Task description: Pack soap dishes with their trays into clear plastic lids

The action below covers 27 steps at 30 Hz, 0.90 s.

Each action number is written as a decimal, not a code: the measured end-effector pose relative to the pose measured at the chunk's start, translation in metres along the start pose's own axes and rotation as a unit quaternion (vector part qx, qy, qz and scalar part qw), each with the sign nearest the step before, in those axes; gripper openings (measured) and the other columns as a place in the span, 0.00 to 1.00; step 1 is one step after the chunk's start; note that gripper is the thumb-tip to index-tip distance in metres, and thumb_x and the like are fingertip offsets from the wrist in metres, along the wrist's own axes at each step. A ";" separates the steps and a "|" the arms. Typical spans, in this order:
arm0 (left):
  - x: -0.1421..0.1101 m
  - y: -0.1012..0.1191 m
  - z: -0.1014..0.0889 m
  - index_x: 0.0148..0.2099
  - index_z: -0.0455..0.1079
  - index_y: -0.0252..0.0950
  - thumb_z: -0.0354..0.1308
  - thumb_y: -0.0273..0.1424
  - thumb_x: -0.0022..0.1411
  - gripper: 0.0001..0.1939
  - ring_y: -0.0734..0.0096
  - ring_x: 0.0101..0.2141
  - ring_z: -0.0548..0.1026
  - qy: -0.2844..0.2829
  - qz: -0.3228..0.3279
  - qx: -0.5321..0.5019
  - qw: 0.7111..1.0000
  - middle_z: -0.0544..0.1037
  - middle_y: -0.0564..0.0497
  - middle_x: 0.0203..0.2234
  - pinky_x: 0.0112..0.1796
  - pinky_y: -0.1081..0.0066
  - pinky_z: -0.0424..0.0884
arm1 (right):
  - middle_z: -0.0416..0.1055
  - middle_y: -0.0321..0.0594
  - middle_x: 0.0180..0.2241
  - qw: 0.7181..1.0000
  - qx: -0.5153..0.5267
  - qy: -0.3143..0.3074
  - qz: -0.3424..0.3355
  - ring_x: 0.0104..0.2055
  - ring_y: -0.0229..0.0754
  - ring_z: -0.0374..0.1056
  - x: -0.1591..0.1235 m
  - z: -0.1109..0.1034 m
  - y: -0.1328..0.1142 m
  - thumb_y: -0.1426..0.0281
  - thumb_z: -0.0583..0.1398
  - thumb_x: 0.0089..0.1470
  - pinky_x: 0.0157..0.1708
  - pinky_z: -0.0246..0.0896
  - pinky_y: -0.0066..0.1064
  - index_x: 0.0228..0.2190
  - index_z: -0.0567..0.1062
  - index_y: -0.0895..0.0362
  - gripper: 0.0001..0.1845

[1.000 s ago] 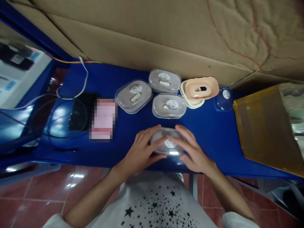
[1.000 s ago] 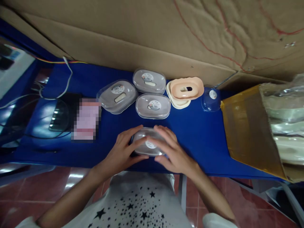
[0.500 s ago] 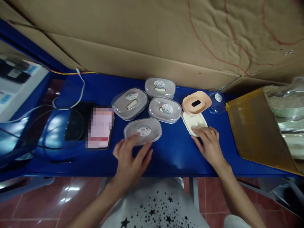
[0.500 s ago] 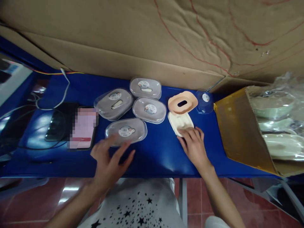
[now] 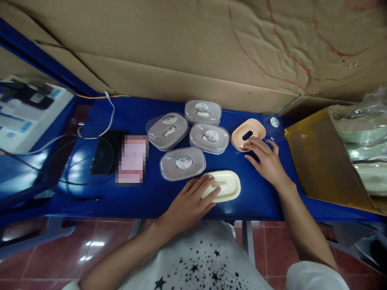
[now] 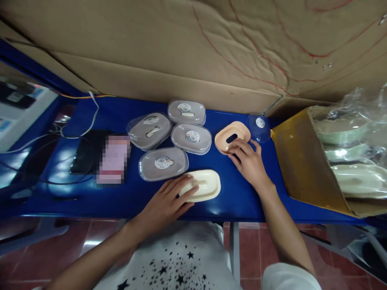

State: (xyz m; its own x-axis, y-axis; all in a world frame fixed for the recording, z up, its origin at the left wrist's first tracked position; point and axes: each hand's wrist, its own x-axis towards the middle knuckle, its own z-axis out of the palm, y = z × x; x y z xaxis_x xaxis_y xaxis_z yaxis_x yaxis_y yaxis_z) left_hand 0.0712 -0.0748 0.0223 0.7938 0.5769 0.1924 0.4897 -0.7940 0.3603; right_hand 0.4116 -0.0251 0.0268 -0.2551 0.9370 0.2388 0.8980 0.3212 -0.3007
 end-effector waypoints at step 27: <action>-0.010 0.017 -0.002 0.74 0.58 0.44 0.69 0.40 0.70 0.37 0.47 0.63 0.75 0.189 -0.157 -0.074 0.967 0.71 0.36 0.66 0.58 0.49 0.81 | 0.52 0.42 0.77 0.981 0.183 -0.060 0.012 0.77 0.58 0.55 -0.072 -0.007 -0.089 0.65 0.64 0.69 0.69 0.66 0.59 0.73 0.59 0.35 0.38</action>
State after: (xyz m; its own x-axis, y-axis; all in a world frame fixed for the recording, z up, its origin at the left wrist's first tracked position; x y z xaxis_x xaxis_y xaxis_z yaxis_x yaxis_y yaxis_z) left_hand 0.0712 -0.0936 0.0288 0.4132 0.8358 0.3615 0.6055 -0.5487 0.5765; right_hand 0.3529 -0.1223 0.0433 -0.2961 0.9471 0.1239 0.7207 0.3067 -0.6217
